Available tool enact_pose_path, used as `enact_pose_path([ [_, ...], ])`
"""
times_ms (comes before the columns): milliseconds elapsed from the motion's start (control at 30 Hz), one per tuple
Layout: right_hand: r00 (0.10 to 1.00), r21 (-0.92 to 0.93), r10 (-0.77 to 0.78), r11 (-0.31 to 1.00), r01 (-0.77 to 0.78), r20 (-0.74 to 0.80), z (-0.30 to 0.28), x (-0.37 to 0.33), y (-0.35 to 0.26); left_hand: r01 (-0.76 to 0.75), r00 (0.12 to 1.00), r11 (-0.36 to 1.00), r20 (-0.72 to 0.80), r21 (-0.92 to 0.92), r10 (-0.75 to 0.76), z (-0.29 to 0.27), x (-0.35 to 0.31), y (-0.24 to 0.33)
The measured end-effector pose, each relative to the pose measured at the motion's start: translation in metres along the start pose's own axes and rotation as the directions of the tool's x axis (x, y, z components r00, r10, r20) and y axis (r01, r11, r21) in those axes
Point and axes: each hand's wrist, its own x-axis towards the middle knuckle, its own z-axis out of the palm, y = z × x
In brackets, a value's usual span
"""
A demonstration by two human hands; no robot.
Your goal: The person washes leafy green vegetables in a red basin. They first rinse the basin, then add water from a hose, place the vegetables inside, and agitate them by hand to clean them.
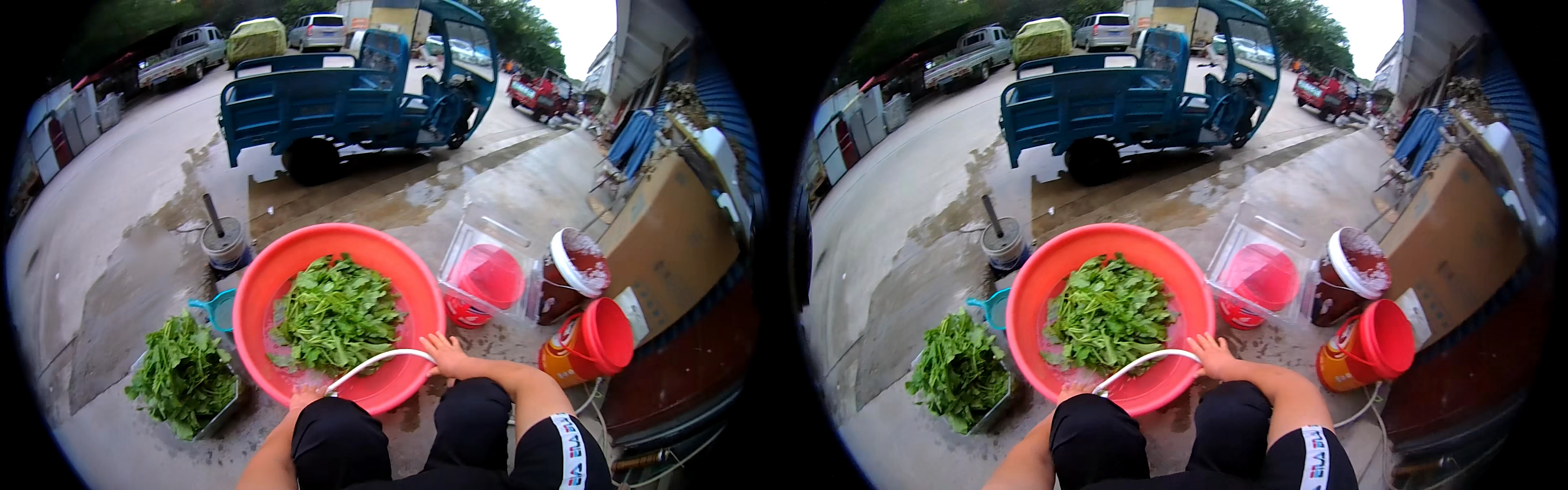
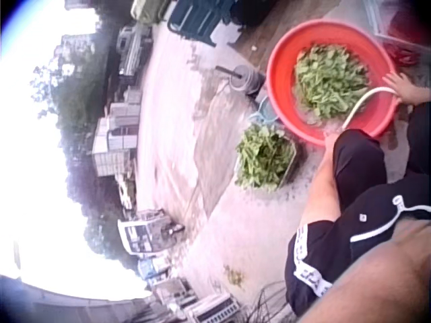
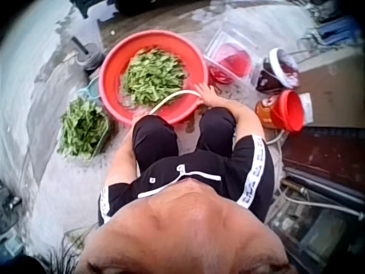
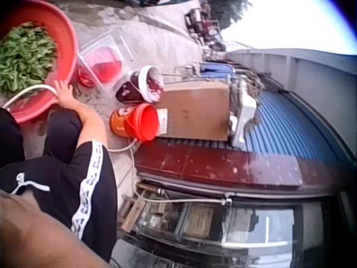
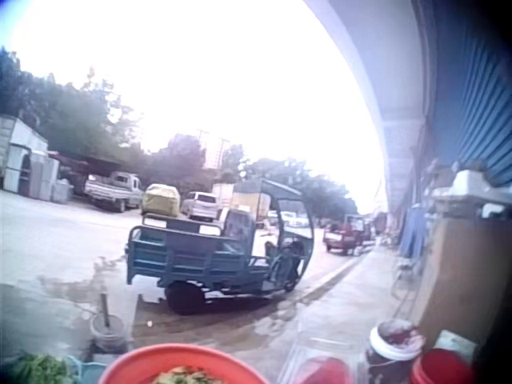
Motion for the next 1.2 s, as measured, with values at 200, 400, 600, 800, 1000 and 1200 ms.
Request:
enact_pose_path([
  [200, 0.992, 0.154, 0.089, 0.983, -0.101, 0.085, -0.026, -0.015, -0.026, -0.073, 0.984, 0.995, -0.155, 0.062, 0.082, 0.031, 0.008, -0.016],
  [400, 0.969, 0.191, 0.031, 0.978, -0.080, 0.245, -0.046, -0.030, -0.054, -0.021, 0.969, 0.998, -0.247, 0.059, 0.035, 0.012, -0.013, -0.003],
  [600, 0.981, 0.103, 0.007, 0.994, -0.028, 0.196, -0.041, 0.013, -0.070, -0.071, 0.959, 0.991, -0.267, 0.114, 0.099, 0.019, 0.010, -0.033],
  [800, 0.994, -0.022, 0.107, 0.994, -0.107, 0.030, 0.029, 0.021, -0.064, 0.008, 0.993, 0.999, -0.114, -0.043, -0.012, -0.028, -0.026, 0.011],
  [1000, 0.985, -0.062, 0.144, 0.987, -0.150, -0.092, 0.026, 0.045, -0.071, 0.099, 0.995, 0.992, -0.021, -0.076, -0.101, -0.040, -0.031, 0.021],
  [1200, 0.993, -0.030, -0.091, 0.996, 0.089, -0.071, 0.047, 0.092, -0.083, 0.130, 0.989, 0.989, 0.076, -0.069, -0.125, -0.047, -0.023, 0.027],
])
